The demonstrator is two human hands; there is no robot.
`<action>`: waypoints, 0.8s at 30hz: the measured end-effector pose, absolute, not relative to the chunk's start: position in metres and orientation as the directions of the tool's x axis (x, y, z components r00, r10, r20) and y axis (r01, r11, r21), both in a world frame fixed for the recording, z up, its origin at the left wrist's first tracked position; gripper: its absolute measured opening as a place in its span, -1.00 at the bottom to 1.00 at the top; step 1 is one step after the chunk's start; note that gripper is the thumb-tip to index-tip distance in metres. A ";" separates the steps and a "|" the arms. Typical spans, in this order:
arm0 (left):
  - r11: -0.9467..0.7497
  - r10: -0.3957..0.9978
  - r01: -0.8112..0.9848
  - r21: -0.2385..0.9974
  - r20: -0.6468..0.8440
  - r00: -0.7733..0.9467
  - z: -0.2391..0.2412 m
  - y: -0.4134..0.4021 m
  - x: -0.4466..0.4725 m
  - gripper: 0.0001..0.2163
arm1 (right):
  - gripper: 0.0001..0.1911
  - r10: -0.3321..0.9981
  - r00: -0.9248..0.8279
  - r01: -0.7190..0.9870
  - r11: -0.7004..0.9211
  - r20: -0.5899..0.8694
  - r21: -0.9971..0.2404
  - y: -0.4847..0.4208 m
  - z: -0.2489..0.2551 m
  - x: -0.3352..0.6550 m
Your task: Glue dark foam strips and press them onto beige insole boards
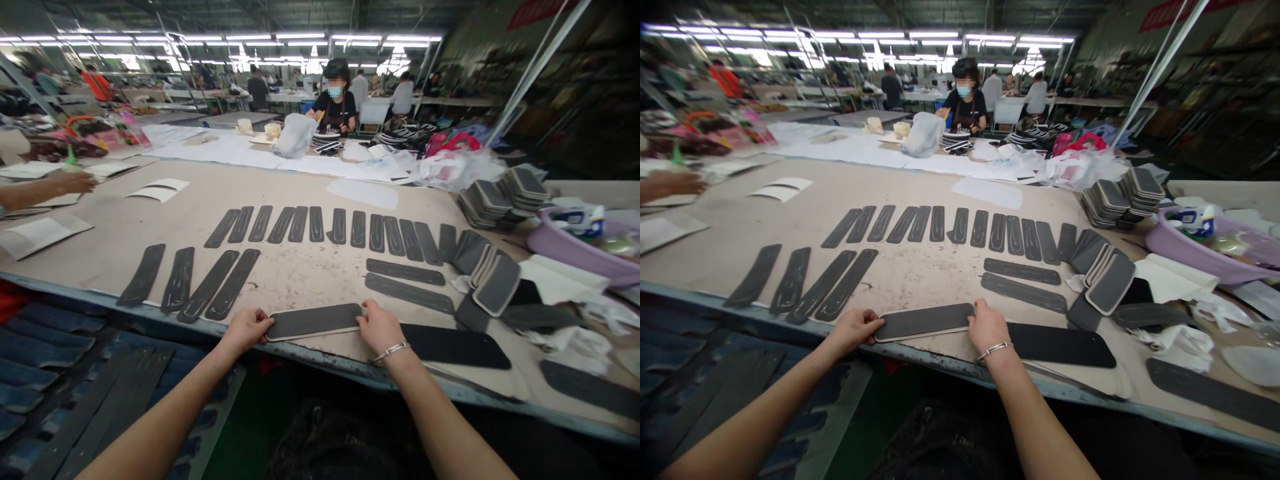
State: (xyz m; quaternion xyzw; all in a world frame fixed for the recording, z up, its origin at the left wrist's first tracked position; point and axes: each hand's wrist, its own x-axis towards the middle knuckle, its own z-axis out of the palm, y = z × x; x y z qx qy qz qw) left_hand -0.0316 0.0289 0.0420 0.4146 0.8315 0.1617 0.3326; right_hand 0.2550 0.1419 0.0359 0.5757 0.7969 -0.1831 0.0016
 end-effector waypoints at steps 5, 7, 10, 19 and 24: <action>0.592 0.801 0.663 0.459 -0.427 -0.420 0.043 0.032 -0.031 -0.77 | -0.67 0.916 -0.346 0.900 0.264 -0.202 -0.347 0.145 0.034 0.258; 0.574 0.809 0.708 0.412 -0.419 -0.412 0.039 0.033 -0.034 -0.76 | -0.66 0.916 -0.348 0.893 0.259 -0.201 -0.367 0.147 0.033 0.258; 0.541 0.825 0.754 0.373 -0.408 -0.391 0.035 0.034 -0.036 -0.76 | -0.64 0.923 -0.324 0.897 0.229 -0.209 -0.379 0.149 0.032 0.258; 0.551 0.806 0.768 0.326 -0.445 -0.390 0.042 0.034 -0.033 -0.77 | -0.61 0.917 -0.350 0.885 0.256 -0.194 -0.388 0.151 0.034 0.257; 0.559 0.796 0.770 0.307 -0.457 -0.396 0.042 0.036 -0.032 -0.76 | -0.58 0.914 -0.360 0.886 0.272 -0.189 -0.375 0.150 0.035 0.258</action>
